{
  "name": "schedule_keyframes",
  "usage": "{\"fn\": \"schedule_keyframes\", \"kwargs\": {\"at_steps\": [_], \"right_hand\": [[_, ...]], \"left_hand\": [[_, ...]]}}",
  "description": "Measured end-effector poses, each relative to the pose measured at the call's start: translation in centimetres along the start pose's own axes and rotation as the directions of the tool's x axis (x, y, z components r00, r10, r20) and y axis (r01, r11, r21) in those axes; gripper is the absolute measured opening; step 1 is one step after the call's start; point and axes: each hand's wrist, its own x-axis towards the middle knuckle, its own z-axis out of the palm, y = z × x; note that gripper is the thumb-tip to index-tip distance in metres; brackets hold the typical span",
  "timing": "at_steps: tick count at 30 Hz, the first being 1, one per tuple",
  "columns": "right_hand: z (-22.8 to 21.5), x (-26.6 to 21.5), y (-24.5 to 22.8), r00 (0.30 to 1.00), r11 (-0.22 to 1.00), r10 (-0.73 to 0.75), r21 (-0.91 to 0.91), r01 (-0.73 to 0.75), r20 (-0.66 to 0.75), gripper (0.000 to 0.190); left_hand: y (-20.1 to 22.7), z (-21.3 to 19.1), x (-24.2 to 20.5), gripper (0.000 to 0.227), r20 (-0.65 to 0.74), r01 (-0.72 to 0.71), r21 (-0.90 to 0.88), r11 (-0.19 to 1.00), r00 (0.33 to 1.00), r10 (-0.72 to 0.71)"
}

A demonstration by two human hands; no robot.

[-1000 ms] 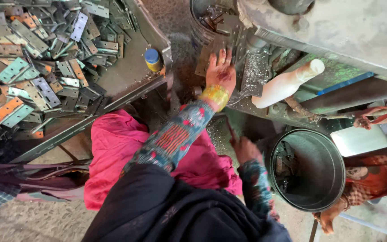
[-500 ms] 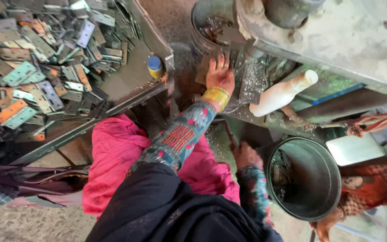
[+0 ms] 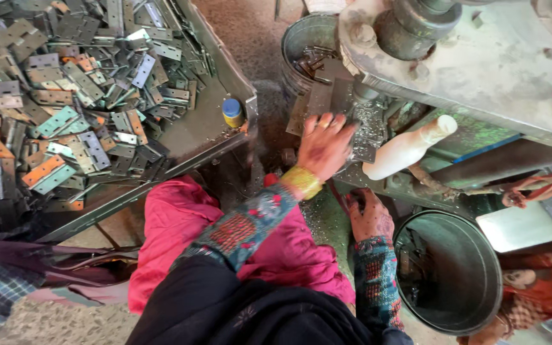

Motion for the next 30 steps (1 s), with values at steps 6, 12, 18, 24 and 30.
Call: {"fn": "schedule_keyframes", "kwargs": {"at_steps": [6,12,18,24,30], "right_hand": [[0.3,0.2,0.8,0.999,0.999,-0.044,-0.006,0.044,-0.010,0.027],[0.4,0.6,0.3,0.999,0.999,-0.038,-0.032,0.038,-0.002,0.025],[-0.1,0.0,-0.3,0.997,0.997,-0.071,0.021,0.071,-0.005,0.024],[-0.2,0.3,-0.4,0.998,0.999,-0.053,-0.012,0.053,0.015,0.024],[0.5,0.1,0.4,0.996,1.000,-0.025,-0.015,0.026,0.081,0.030]], "left_hand": [[0.1,0.0,1.4,0.037,0.187,0.080,0.130,0.988,0.977,-0.103],[-1.2,-0.9,-2.1,0.045,0.360,0.028,0.111,0.993,0.931,-0.066],[0.3,2.6,-2.0,0.051,0.192,0.130,0.138,0.982,0.969,-0.155],[0.8,3.1,-2.9,0.039,0.257,0.100,0.176,0.979,0.956,-0.144],[-0.4,4.6,0.1,0.047,0.252,0.111,0.390,0.914,0.942,-0.222]]}}
